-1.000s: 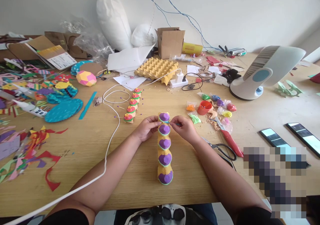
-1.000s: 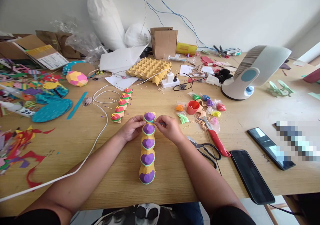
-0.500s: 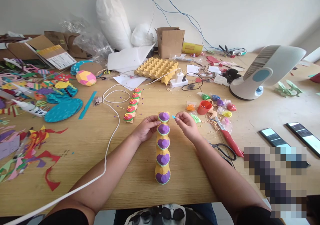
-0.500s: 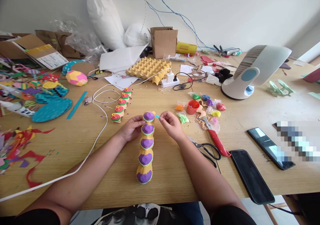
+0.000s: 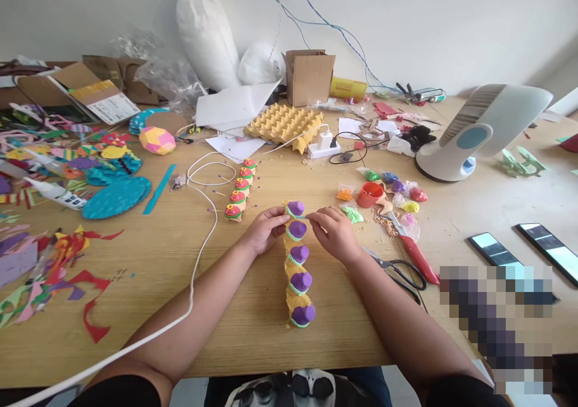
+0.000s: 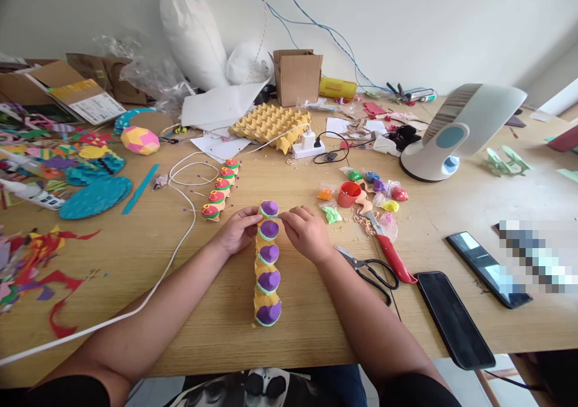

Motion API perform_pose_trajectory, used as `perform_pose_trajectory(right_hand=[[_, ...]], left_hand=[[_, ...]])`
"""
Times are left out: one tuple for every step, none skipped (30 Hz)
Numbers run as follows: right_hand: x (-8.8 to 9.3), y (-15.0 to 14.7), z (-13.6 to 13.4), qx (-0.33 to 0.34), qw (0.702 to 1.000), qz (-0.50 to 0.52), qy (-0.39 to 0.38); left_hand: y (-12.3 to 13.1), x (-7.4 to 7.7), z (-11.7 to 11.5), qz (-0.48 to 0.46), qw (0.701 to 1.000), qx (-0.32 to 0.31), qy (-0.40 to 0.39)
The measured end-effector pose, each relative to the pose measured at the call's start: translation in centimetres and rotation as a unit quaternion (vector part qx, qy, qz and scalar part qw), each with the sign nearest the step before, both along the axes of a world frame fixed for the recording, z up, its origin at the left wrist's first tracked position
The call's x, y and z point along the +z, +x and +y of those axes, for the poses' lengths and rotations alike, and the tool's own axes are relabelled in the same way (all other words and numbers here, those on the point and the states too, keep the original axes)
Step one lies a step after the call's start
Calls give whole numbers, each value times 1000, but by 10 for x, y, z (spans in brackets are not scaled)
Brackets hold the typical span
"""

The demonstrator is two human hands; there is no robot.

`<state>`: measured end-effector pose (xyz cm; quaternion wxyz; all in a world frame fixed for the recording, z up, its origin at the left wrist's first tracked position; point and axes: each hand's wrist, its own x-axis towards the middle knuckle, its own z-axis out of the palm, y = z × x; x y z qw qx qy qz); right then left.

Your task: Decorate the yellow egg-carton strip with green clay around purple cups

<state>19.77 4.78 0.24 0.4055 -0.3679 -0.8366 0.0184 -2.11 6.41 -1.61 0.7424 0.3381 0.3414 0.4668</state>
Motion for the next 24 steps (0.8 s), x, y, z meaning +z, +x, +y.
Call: perform_pose_trajectory(right_hand=[[0,0,0,-1,1000,-9,7],[0,0,0,-1,1000,-15,11],[0,0,0,-1,1000,-19,13],[0,1,0,0,1000,-21,14],[-1,1,0,1,1000,-22,14],[-2,1,0,2,1000,-23,14],[-2,1,1,3,1000,-24,14],[-2,1,1,3,1000,-25,14],[-3,2,1,2,1000,-27,16],[-3,2,1,0,999,-27,19],[-3,2,1,-1,999,-28,22],[-3,2,1,-4,999,-28,26],[-2,2,1,-5,999,-28,29],[-2,2,1,-6,999,-29,32],[-2,3,1,-5,999,-32,34],[-1,3,1,-2,999,-35,36],[-1,3,1,3,999,-39,37],[-1,3,1,7,998,-42,38],[0,3,1,11,998,-45,39],[0,4,1,12,998,-48,41],[0,4,1,11,998,-50,43],[0,4,1,8,998,-52,44],[-1,4,1,5,997,-55,46],[-1,5,1,2,997,-57,46]], left_hand=[[0,0,0,1,1000,-2,0],[0,0,1,2,1000,-5,1],[-1,0,1,2,1000,-8,1],[-1,0,1,1,1000,-10,2],[0,1,1,0,1000,-12,2],[0,1,1,-1,1000,-12,2],[0,2,1,-2,1000,-12,1],[0,2,1,-2,1000,-11,1],[0,3,1,-3,1000,-10,0],[0,3,0,-3,1000,-8,0],[1,3,0,-3,1000,-8,0],[1,3,0,-2,1000,-8,0],[0,3,0,-1,1000,-8,1],[0,2,1,0,1000,-10,1],[0,2,1,1,1000,-11,1],[0,2,1,1,1000,-12,1],[0,2,1,2,1000,-11,1],[0,2,1,2,1000,-10,1],[0,2,1,2,1000,-9,0],[0,2,1,2,1000,-8,0],[0,2,1,2,1000,-8,0],[0,3,1,2,1000,-8,-1],[0,3,1,3,1000,-8,-2],[0,3,1,4,1000,-8,-3]])
